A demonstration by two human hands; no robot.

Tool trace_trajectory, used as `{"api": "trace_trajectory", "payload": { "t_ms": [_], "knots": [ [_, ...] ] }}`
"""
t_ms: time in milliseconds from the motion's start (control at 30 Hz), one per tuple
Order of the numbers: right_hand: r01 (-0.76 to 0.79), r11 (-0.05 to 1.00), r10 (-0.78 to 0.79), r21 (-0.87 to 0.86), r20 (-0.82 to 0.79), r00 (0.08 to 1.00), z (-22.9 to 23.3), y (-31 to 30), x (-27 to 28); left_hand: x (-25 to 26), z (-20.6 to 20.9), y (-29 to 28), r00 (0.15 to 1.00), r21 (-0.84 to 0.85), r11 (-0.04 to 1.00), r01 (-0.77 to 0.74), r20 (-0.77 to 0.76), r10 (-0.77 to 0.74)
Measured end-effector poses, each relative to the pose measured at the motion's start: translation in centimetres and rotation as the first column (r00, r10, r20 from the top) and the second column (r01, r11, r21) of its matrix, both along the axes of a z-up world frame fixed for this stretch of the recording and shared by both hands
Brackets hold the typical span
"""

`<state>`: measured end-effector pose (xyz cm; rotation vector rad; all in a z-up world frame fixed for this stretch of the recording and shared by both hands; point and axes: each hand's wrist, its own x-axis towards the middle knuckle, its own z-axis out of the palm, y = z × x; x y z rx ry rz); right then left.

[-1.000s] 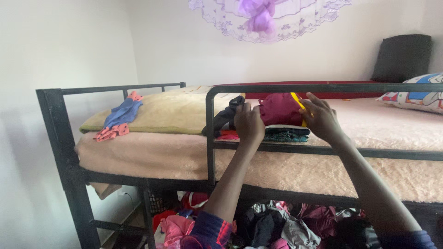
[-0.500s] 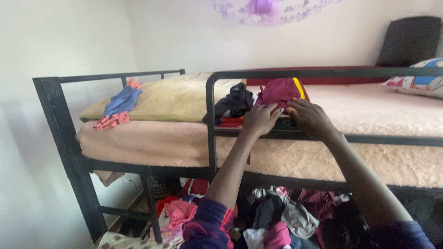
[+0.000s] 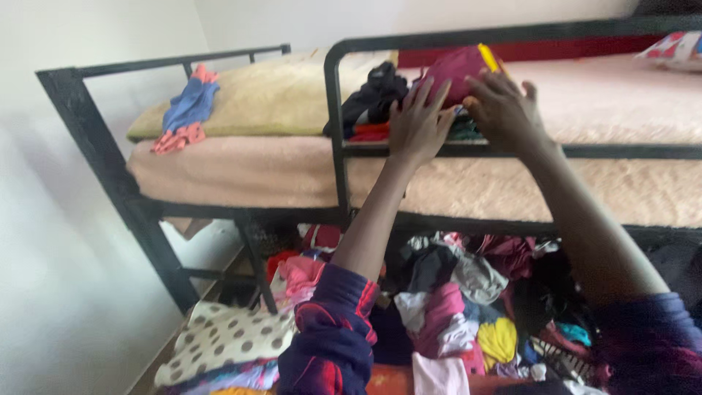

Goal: The person picks up clothing items from a blue basket, folds a pair of maroon shorts on a table, and places them on a bunk bed, before folding several other garments including a black shirt, a red pair of pants, a light blue patterned item, and a red patterned item by hand.

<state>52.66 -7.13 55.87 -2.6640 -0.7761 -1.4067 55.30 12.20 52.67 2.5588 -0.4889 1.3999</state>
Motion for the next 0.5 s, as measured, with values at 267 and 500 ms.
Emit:
{"api": "trace_trajectory", "payload": {
  "t_ms": [267,500],
  "knots": [
    [-0.178,0.984,0.178,-0.017,0.176,0.968,-0.2,0.2,-3.5,-1.8,-1.9,0.6,0.998,0.055,0.998,-0.019,0.058,0.016],
    [-0.306,0.941,0.303,0.141,0.049,0.952,-2.1,0.3,-10.0,-8.0,-4.3,1.4,0.934,-0.102,0.953,0.286,0.249,-0.254]
  ]
}}
